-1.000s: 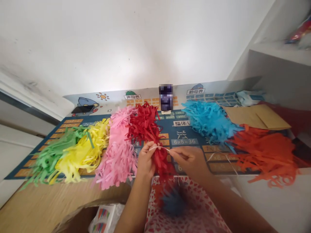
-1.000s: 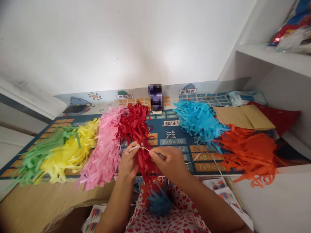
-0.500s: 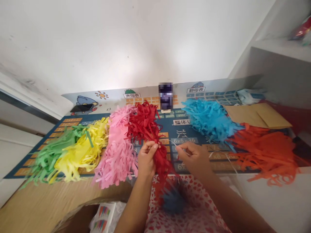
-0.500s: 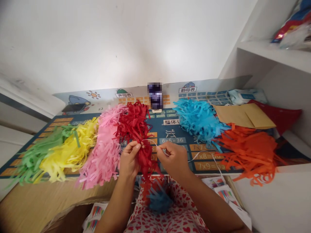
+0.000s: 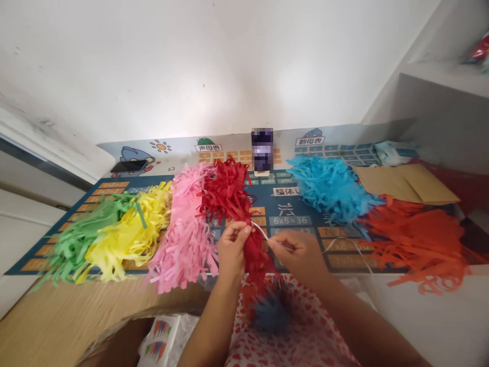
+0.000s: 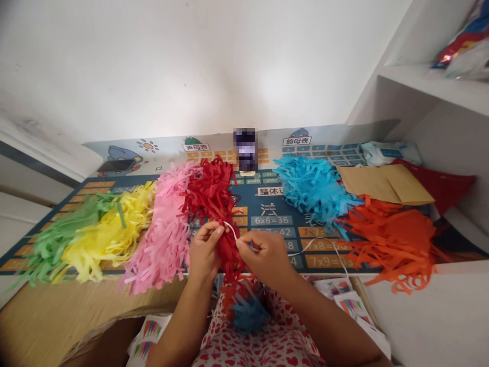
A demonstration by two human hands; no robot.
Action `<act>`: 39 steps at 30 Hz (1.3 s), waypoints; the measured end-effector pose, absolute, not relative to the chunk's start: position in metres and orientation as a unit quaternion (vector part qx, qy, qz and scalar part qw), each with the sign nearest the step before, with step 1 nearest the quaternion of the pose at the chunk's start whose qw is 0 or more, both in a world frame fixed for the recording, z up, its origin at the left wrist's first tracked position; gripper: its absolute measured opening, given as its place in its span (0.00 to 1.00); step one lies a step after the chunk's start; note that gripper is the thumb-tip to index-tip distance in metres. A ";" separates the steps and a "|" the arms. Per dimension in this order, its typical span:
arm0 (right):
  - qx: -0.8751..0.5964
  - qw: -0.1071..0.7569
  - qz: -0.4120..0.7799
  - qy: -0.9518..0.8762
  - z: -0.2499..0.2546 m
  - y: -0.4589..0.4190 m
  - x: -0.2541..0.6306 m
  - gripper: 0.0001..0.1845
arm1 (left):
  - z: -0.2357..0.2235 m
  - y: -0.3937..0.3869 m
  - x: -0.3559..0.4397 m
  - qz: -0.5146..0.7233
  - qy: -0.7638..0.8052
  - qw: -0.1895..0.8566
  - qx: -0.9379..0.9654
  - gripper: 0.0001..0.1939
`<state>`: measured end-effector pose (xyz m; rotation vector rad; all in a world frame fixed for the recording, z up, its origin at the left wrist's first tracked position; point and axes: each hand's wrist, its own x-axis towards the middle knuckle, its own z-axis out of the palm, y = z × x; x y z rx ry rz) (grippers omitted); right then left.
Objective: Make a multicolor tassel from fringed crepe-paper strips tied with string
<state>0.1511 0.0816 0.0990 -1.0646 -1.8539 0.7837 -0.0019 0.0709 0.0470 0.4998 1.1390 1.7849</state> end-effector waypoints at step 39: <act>-0.356 0.357 0.449 -0.737 0.083 0.091 0.160 0.11 | 0.042 0.072 -0.005 0.701 0.476 0.469 0.249 0.17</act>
